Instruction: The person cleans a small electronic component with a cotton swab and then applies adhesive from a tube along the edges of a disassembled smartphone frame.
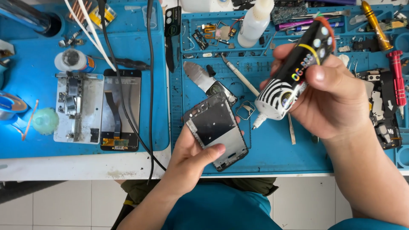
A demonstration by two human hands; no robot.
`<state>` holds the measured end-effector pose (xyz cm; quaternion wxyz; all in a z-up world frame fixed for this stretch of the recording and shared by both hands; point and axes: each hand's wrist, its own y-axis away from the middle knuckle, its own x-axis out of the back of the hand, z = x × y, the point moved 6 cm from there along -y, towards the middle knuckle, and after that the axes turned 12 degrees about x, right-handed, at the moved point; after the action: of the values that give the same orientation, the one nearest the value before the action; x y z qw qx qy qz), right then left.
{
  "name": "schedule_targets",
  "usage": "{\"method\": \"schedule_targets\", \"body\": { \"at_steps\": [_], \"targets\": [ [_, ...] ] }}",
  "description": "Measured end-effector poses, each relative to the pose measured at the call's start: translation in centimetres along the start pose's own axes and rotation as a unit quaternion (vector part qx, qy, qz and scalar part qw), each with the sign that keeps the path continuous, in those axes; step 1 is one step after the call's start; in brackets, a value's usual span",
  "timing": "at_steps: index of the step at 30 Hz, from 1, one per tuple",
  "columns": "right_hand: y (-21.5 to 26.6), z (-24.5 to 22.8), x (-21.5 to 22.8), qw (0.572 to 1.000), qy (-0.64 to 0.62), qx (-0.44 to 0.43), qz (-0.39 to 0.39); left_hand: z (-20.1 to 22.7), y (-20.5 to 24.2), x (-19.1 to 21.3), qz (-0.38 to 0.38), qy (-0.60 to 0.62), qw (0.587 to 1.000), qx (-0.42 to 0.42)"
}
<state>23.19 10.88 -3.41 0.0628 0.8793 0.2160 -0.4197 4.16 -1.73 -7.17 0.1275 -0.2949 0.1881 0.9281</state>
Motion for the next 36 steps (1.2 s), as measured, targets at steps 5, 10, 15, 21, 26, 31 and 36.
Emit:
{"method": "schedule_targets", "body": {
  "at_steps": [5,10,15,21,26,31,36],
  "targets": [
    [0.4,0.2,0.0,0.999,-0.023,0.005,-0.049,1.0,-1.4,0.2,0.036,0.137,0.989,0.044],
    [0.9,-0.5,0.0,0.997,-0.012,0.017,-0.069,5.3,-2.3,-0.7,-0.01,0.218,0.974,0.055],
    [-0.3,-2.9,-2.7,0.981,0.162,0.084,-0.059,9.9,-4.8,-2.3,-0.06,0.194,0.973,0.114],
    [-1.6,-1.0,-5.5,0.953,0.249,0.141,-0.1,9.1,-7.1,-0.8,-0.147,0.221,0.959,0.095],
    [-0.2,0.3,-3.1,0.921,0.352,0.149,-0.077,10.3,-5.8,-0.3,-0.07,0.244,0.962,0.102],
    [0.6,0.5,-3.7,0.881,0.427,0.157,-0.131,12.2,-4.9,-0.5,-0.048,0.325,0.941,0.081],
    [0.9,0.6,-4.7,0.808,0.527,0.217,-0.147,12.3,-4.8,-0.5,0.007,0.329,0.939,0.096]
  ]
}}
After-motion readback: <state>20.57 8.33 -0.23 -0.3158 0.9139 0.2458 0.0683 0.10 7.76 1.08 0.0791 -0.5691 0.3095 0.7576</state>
